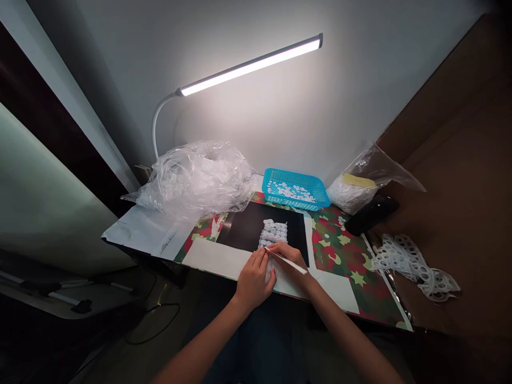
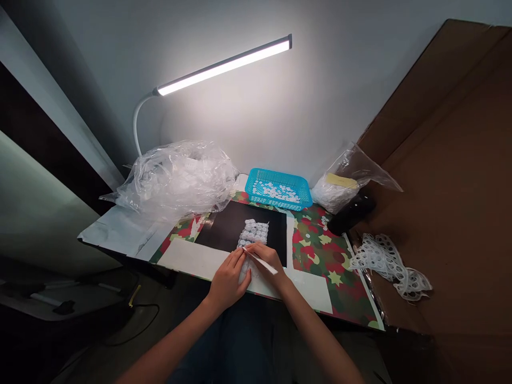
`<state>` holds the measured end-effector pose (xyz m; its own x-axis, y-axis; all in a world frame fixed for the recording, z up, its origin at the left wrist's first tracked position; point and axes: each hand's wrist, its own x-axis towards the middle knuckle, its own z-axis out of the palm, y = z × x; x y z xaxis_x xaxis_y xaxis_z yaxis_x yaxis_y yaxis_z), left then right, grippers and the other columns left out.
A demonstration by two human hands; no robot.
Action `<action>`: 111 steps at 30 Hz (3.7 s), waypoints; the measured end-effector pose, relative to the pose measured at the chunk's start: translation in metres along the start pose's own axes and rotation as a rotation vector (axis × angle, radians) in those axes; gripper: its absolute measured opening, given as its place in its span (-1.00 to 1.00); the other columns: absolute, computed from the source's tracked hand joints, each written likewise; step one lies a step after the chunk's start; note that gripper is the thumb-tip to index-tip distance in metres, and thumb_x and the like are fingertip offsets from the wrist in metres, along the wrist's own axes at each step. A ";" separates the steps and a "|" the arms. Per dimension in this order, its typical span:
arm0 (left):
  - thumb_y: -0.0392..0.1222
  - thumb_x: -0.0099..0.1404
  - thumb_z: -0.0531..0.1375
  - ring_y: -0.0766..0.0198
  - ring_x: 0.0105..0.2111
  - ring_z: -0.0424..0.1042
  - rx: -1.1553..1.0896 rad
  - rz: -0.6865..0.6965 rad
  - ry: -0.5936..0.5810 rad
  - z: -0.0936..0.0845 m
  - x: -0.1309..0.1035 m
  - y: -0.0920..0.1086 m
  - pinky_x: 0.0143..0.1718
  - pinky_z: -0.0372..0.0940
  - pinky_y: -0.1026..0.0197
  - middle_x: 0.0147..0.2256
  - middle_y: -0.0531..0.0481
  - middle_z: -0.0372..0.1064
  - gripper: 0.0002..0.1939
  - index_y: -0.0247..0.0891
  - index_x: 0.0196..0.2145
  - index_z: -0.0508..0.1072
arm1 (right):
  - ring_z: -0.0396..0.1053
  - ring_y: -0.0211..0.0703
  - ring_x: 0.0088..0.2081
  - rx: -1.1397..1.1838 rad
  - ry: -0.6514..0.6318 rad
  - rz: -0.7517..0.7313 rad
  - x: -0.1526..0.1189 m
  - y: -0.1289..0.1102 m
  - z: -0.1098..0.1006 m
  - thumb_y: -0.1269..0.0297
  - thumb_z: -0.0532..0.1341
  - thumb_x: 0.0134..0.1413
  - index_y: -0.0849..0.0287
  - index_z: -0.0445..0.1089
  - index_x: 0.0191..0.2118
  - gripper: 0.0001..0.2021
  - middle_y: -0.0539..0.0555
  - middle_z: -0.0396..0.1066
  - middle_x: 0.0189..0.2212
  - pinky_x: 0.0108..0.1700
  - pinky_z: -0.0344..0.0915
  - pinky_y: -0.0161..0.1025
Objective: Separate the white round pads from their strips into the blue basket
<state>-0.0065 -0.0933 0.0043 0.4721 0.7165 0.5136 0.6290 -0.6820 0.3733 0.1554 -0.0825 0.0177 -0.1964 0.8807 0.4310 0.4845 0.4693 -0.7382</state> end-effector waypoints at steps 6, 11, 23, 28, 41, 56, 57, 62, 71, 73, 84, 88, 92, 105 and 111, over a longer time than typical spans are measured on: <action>-0.23 0.23 0.06 -0.02 0.08 0.26 -0.007 -0.008 0.000 0.001 -0.001 -0.001 0.08 0.23 -0.08 0.04 -0.32 0.30 -0.60 -0.44 0.01 0.34 | 0.44 -0.09 -0.13 -0.133 -0.048 -0.096 0.000 0.004 0.001 0.29 0.11 0.17 0.08 0.46 -0.18 -0.80 0.11 0.48 -0.16 -0.12 0.39 -0.19; -0.23 0.23 0.05 0.02 0.10 0.24 0.001 -0.009 -0.010 0.001 0.000 0.000 0.10 0.20 -0.05 0.07 -0.30 0.28 -0.55 -0.44 0.06 0.29 | 0.43 -0.06 -0.13 -0.202 -0.029 -0.105 0.012 0.005 0.001 0.32 0.12 0.14 0.05 0.46 -0.17 -0.80 0.11 0.48 -0.17 -0.11 0.39 -0.16; -0.20 0.25 0.04 0.04 0.11 0.23 0.040 -0.008 -0.034 -0.001 0.000 0.002 0.13 0.16 0.00 0.09 -0.29 0.27 -0.52 -0.50 0.08 0.29 | 0.45 -0.12 -0.25 -0.090 0.095 0.011 0.005 -0.002 -0.006 0.25 0.12 0.19 0.11 0.38 -0.30 -0.88 0.08 0.46 -0.32 -0.19 0.42 -0.19; -0.19 0.29 0.01 0.05 0.14 0.19 0.046 0.002 -0.050 -0.003 -0.001 0.003 0.16 0.07 -0.11 0.14 -0.12 0.22 -0.52 -0.33 0.15 0.22 | 0.46 -0.11 -0.27 -0.051 0.130 0.065 -0.003 0.003 -0.012 0.20 0.16 0.16 0.13 0.37 -0.37 -0.85 0.07 0.47 -0.37 -0.23 0.44 -0.18; -0.18 0.31 -0.01 0.03 0.15 0.16 0.080 -0.004 -0.072 -0.004 -0.002 0.005 0.17 -0.01 -0.15 0.15 -0.07 0.21 -0.54 -0.30 0.15 0.24 | 0.46 -0.09 -0.20 -0.083 0.018 -0.006 -0.007 0.005 -0.011 0.24 0.07 0.23 0.09 0.45 -0.25 -0.80 0.06 0.48 -0.26 -0.10 0.40 -0.16; -0.17 0.31 0.00 0.04 0.13 0.19 0.060 -0.008 -0.063 -0.005 -0.001 0.005 0.18 -0.03 -0.16 0.12 -0.13 0.25 -0.54 -0.31 0.14 0.24 | 0.45 -0.06 -0.18 -0.175 0.030 -0.085 0.010 0.003 -0.015 0.26 0.11 0.20 0.08 0.44 -0.27 -0.84 0.12 0.48 -0.24 -0.12 0.40 -0.12; -0.16 0.31 0.00 0.04 0.13 0.18 0.060 -0.010 -0.067 -0.005 -0.001 0.005 0.18 -0.04 -0.16 0.12 -0.13 0.26 -0.53 -0.30 0.15 0.23 | 0.45 -0.08 -0.19 -0.162 0.031 -0.083 0.008 0.001 -0.017 0.25 0.11 0.19 0.07 0.44 -0.30 -0.84 0.10 0.48 -0.26 -0.12 0.41 -0.13; -0.04 0.35 -0.02 0.03 0.14 0.15 0.064 -0.030 -0.089 -0.005 -0.001 0.007 0.19 -0.12 -0.25 0.12 -0.07 0.24 -0.50 -0.15 0.21 0.13 | 0.47 -0.10 -0.26 -0.108 0.113 -0.003 -0.007 -0.001 -0.031 0.25 0.15 0.18 0.11 0.38 -0.33 -0.88 0.08 0.47 -0.33 -0.22 0.44 -0.16; 0.10 0.33 -0.02 -0.09 0.08 0.19 0.124 -0.054 -0.052 0.004 0.004 0.017 0.13 -0.16 -0.41 0.05 -0.21 0.29 -0.48 -0.24 0.12 0.27 | 0.47 -0.12 -0.28 -0.077 0.069 0.060 -0.017 0.009 -0.028 0.22 0.14 0.20 0.12 0.40 -0.31 -0.85 0.08 0.47 -0.33 -0.22 0.46 -0.17; 0.09 0.33 -0.02 -0.10 0.07 0.19 0.130 -0.060 -0.063 0.004 0.005 0.018 0.12 -0.17 -0.42 0.05 -0.21 0.29 -0.48 -0.25 0.12 0.27 | 0.47 -0.12 -0.28 -0.085 0.055 0.057 -0.018 0.008 -0.027 0.21 0.12 0.21 0.12 0.41 -0.30 -0.84 0.08 0.48 -0.32 -0.22 0.45 -0.18; 0.09 0.35 -0.06 -0.06 0.06 0.18 0.145 -0.064 -0.084 0.006 0.006 0.017 0.13 -0.18 -0.41 0.04 -0.17 0.29 -0.50 -0.24 0.11 0.28 | 0.48 -0.14 -0.24 -0.162 -0.004 -0.031 -0.017 -0.004 -0.033 0.23 0.05 0.25 0.13 0.43 -0.25 -0.78 0.09 0.48 -0.26 -0.18 0.44 -0.22; 0.08 0.34 -0.04 -0.06 0.06 0.18 0.142 -0.058 -0.075 0.008 0.006 0.015 0.13 -0.22 -0.41 0.05 -0.18 0.28 -0.51 -0.24 0.09 0.30 | 0.47 -0.14 -0.19 -0.218 -0.037 -0.108 -0.015 0.005 -0.032 0.25 0.04 0.25 0.10 0.44 -0.19 -0.77 0.09 0.47 -0.21 -0.17 0.44 -0.22; 0.07 0.33 -0.01 -0.06 0.06 0.17 0.139 -0.059 -0.075 0.008 0.006 0.015 0.13 -0.23 -0.43 0.04 -0.16 0.28 -0.52 -0.22 0.09 0.30 | 0.43 -0.05 -0.10 -0.285 -0.020 -0.152 -0.008 0.014 -0.029 0.27 0.06 0.22 0.06 0.46 -0.20 -0.78 0.09 0.49 -0.22 -0.12 0.42 -0.14; 0.12 0.32 -0.03 -0.10 0.04 0.16 0.181 -0.078 -0.122 0.004 0.008 0.019 0.10 -0.20 -0.46 0.04 -0.19 0.26 -0.47 -0.22 0.11 0.27 | 0.48 -0.12 -0.26 -0.212 0.166 -0.032 -0.011 0.008 -0.033 0.28 0.13 0.19 0.11 0.38 -0.32 -0.89 0.07 0.48 -0.33 -0.20 0.44 -0.18; 0.21 0.30 -0.05 -0.14 0.03 0.16 0.220 -0.070 -0.119 0.008 0.010 0.023 0.06 -0.17 -0.48 0.03 -0.19 0.24 -0.43 -0.10 0.15 0.24 | 0.49 -0.11 -0.33 -0.168 0.231 0.048 -0.024 0.011 -0.047 0.24 0.18 0.15 0.13 0.40 -0.35 -0.88 0.08 0.49 -0.37 -0.31 0.46 -0.19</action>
<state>0.0177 -0.1006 0.0124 0.4838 0.7817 0.3935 0.7757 -0.5912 0.2208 0.2057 -0.1010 0.0236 0.0200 0.8547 0.5188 0.6269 0.3935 -0.6724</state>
